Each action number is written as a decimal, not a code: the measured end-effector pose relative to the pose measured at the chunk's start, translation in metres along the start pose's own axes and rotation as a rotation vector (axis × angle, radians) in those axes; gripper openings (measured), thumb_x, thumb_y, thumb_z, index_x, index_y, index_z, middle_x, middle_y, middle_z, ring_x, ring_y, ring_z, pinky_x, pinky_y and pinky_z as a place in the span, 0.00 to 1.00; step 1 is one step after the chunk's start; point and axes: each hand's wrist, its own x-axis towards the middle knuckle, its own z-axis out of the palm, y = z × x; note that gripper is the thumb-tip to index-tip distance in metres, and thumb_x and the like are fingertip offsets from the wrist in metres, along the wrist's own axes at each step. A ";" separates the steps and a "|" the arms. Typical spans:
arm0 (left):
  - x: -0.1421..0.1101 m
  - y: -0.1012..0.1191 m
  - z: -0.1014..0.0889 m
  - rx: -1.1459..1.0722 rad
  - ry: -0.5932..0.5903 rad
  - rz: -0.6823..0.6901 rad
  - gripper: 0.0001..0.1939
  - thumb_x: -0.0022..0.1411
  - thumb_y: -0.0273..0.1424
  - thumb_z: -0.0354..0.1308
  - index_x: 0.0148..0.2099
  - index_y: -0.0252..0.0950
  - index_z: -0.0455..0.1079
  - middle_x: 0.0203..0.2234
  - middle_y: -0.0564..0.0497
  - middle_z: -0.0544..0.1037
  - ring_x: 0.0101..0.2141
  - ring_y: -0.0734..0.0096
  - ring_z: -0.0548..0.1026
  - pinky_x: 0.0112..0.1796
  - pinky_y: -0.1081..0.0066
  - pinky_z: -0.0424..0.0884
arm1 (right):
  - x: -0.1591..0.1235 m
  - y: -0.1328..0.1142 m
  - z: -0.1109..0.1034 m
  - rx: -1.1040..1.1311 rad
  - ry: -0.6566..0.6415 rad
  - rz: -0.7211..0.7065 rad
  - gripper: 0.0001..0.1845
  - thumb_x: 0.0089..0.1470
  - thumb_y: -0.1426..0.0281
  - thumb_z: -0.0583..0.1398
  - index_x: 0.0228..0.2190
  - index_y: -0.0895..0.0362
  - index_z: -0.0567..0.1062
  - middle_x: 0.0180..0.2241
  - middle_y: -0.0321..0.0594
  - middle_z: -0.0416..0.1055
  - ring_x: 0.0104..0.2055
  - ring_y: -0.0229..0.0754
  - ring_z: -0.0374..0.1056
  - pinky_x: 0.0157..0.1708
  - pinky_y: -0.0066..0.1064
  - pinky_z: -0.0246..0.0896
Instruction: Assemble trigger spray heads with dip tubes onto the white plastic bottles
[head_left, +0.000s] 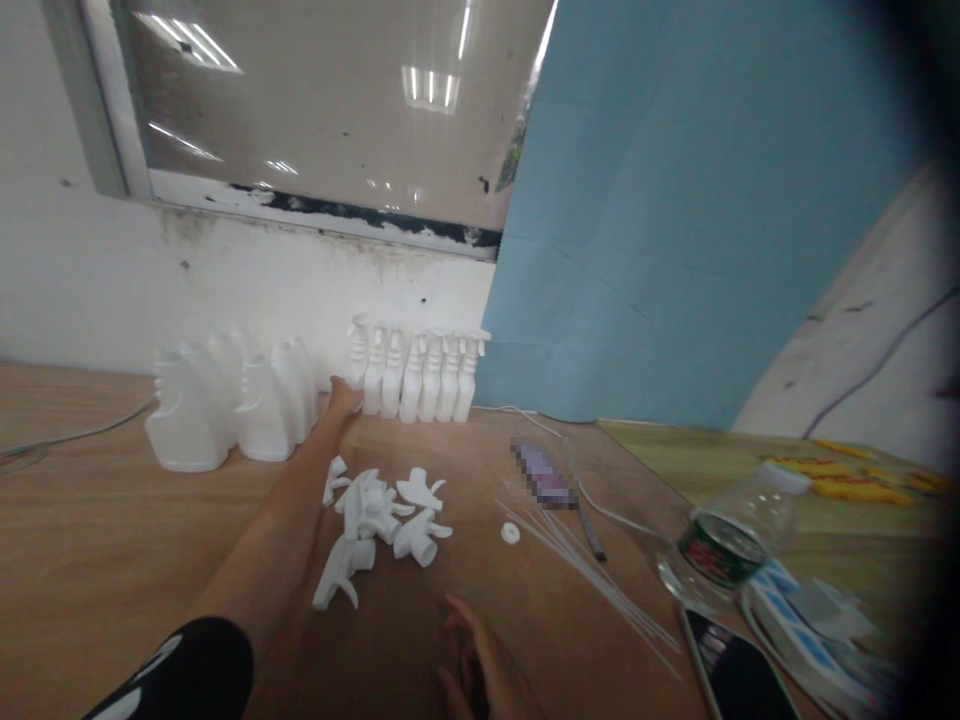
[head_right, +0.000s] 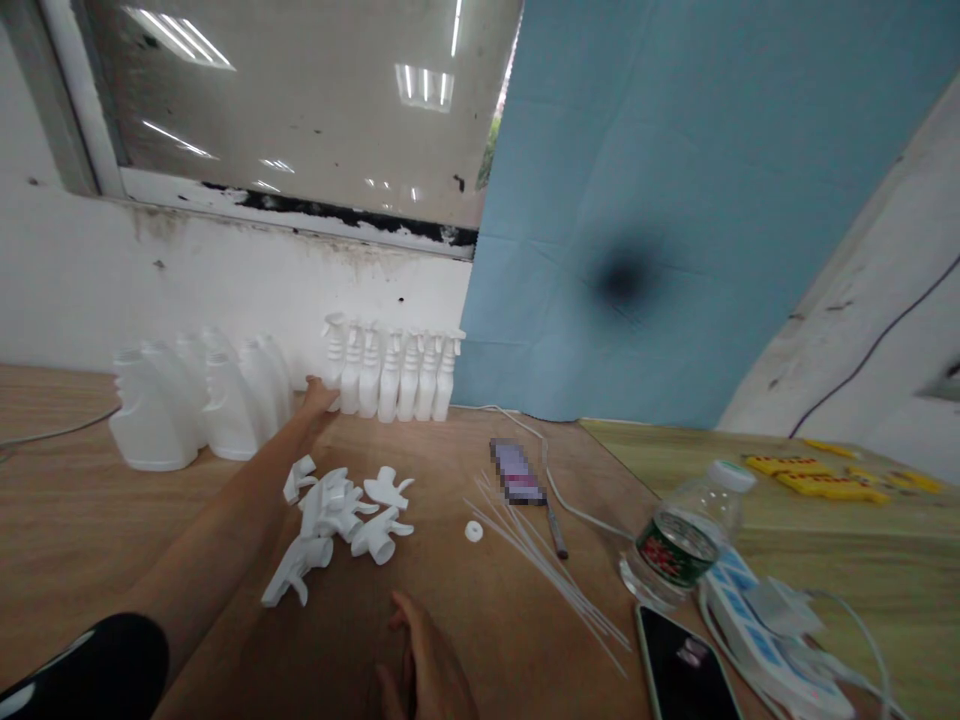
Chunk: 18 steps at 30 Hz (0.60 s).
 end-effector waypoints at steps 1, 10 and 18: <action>-0.001 0.000 -0.002 0.016 0.001 -0.016 0.18 0.66 0.35 0.56 0.55 0.34 0.65 0.49 0.44 0.71 0.45 0.62 0.73 0.44 0.58 0.73 | 0.000 -0.002 -0.001 -0.001 -0.010 0.000 0.28 0.51 0.69 0.59 0.55 0.49 0.67 0.44 0.42 0.74 0.31 0.41 0.71 0.38 0.30 0.69; -0.051 0.010 -0.038 0.122 -0.148 0.160 0.17 0.65 0.34 0.57 0.54 0.33 0.66 0.47 0.45 0.72 0.43 0.64 0.74 0.43 0.59 0.73 | 0.021 -0.031 -0.047 -0.100 -0.200 -0.103 0.11 0.60 0.70 0.53 0.38 0.53 0.75 0.38 0.39 0.74 0.40 0.42 0.70 0.42 0.31 0.65; -0.203 -0.008 -0.112 0.188 -0.337 0.524 0.13 0.62 0.34 0.53 0.47 0.36 0.68 0.41 0.45 0.76 0.42 0.60 0.75 0.45 0.60 0.72 | 0.108 0.031 -0.093 -0.477 -0.054 -0.202 0.18 0.55 0.73 0.54 0.47 0.58 0.74 0.50 0.49 0.71 0.53 0.49 0.66 0.54 0.40 0.58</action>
